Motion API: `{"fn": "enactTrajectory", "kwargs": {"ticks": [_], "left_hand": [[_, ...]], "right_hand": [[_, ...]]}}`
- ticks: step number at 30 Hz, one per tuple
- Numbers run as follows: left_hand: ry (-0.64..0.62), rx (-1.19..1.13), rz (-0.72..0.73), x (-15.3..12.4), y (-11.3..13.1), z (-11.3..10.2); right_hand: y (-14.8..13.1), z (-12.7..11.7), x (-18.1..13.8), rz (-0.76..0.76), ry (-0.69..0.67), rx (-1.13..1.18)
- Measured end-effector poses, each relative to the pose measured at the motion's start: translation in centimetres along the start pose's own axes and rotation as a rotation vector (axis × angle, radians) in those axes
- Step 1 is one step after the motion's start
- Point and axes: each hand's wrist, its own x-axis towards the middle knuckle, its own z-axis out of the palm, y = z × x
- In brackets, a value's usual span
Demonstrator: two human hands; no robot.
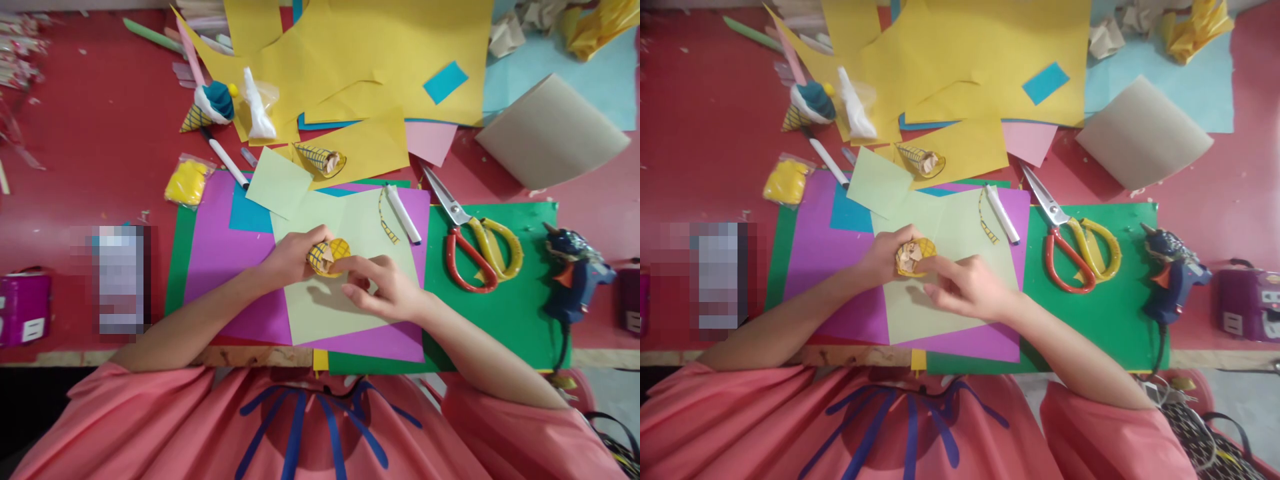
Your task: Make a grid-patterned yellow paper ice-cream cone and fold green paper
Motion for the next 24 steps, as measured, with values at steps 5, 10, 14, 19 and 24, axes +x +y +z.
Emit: {"fn": "enactTrajectory", "kwargs": {"ticks": [5, 10, 14, 19, 24], "left_hand": [[-0.017, -0.030, 0.013, 0.1, 0.1, 0.0], [0.018, 0.112, 0.056, -0.1, -0.3, 0.2], [0.129, 0.397, 0.178, -0.3, -0.2, 0.5], [0.162, 0.507, 0.227, 0.0, -0.5, 1.2], [0.225, 0.168, 0.273, 0.1, -1.3, 1.6]], "right_hand": [[0.0, 0.3, 0.0, 0.041, -0.081, -0.005], [-0.5, 0.4, 0.0, 0.196, -0.084, 0.161], [-0.8, 0.7, 0.1, 0.386, -0.143, 0.514], [-0.5, 1.2, 0.2, 0.295, -0.006, 0.114], [0.1, 1.6, -0.1, 0.143, 0.020, -0.255]]}}
